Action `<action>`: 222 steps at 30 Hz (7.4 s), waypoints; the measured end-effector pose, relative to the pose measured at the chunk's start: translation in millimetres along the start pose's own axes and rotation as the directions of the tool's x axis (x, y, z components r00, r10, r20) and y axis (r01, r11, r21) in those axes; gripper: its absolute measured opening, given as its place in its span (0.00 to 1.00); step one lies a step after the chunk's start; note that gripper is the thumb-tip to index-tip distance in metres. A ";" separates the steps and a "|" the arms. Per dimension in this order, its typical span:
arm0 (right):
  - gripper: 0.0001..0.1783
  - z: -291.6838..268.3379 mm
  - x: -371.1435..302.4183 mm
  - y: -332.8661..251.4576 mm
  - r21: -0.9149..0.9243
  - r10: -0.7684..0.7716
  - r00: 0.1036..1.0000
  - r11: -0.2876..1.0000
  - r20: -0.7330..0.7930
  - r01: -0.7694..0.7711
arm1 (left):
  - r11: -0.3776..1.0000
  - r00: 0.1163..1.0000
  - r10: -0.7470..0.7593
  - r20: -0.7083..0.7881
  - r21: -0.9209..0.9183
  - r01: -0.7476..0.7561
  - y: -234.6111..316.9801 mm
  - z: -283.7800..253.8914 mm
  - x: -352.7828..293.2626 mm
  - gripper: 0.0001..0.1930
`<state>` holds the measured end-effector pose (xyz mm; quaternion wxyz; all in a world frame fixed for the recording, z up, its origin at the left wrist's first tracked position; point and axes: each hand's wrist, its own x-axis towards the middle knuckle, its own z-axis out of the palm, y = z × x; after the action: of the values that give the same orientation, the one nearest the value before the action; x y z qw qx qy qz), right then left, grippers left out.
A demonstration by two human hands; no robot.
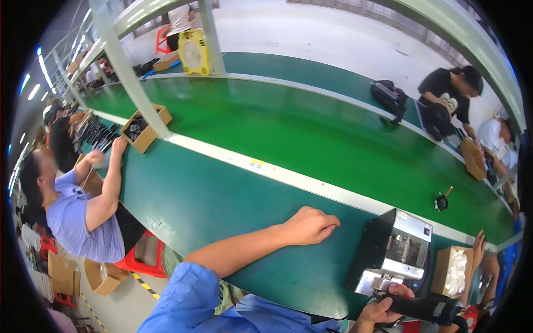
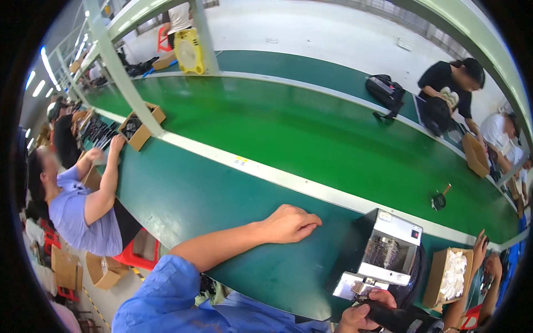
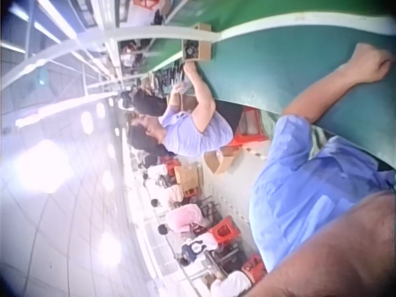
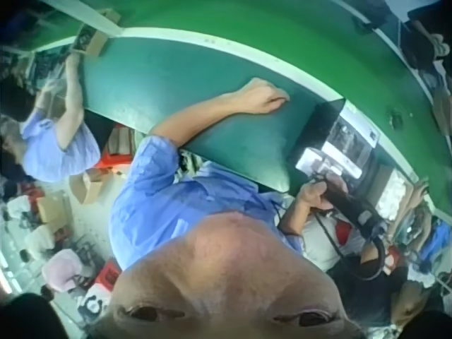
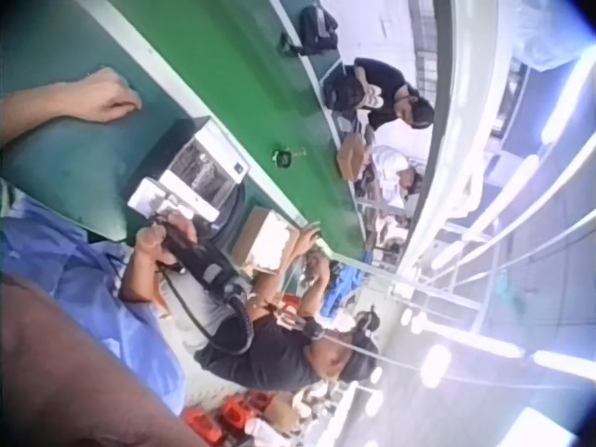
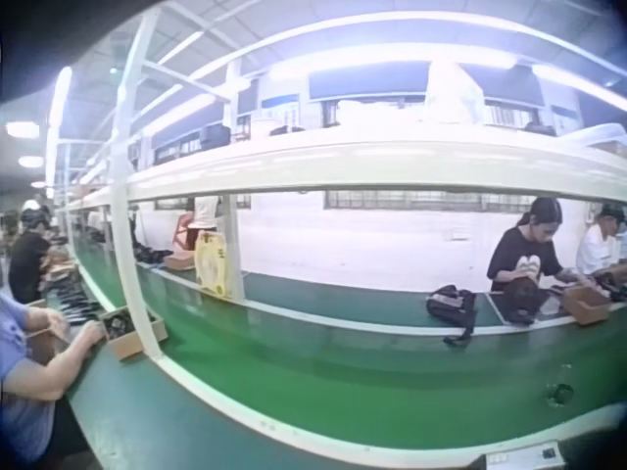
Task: Operating a component assembly machine and using a handheld power tool to assemble cooling fans on a production line.
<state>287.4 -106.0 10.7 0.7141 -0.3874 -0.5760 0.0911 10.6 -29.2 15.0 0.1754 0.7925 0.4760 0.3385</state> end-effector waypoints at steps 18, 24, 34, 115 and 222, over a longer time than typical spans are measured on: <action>0.41 -14.5 55.2 -34.0 0.146 -0.069 0.996 0.987 0.054 0.060 | 0.997 0.995 0.039 -0.091 -0.068 -0.045 1.2 14.1 -0.8 0.05; 0.23 -7.4 59.4 -66.7 0.222 0.121 0.967 0.960 0.223 -0.171 | 0.998 0.997 0.025 -0.076 -0.057 -0.029 0.8 14.2 -0.3 0.05; 0.27 2.8 54.4 -50.3 0.251 0.019 0.991 0.967 0.130 -0.051 | 0.999 0.998 0.013 -0.066 -0.041 -0.016 5.3 11.1 -0.1 0.06; 0.49 -71.3 54.6 -64.3 0.203 0.298 0.819 0.875 0.490 -0.440 | 0.620 0.627 -0.204 0.752 -0.396 0.677 13.3 141.8 308.4 0.28; 0.51 -20.1 51.9 -87.4 0.746 0.139 0.921 0.548 0.365 -0.378 | 0.901 0.790 -0.240 0.564 -0.174 0.398 134.0 18.8 -66.6 0.19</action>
<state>294.4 -144.8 106.4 0.7060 -0.0879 -0.4968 0.4970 87.8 -151.6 57.5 0.4664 0.7280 0.4836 0.1367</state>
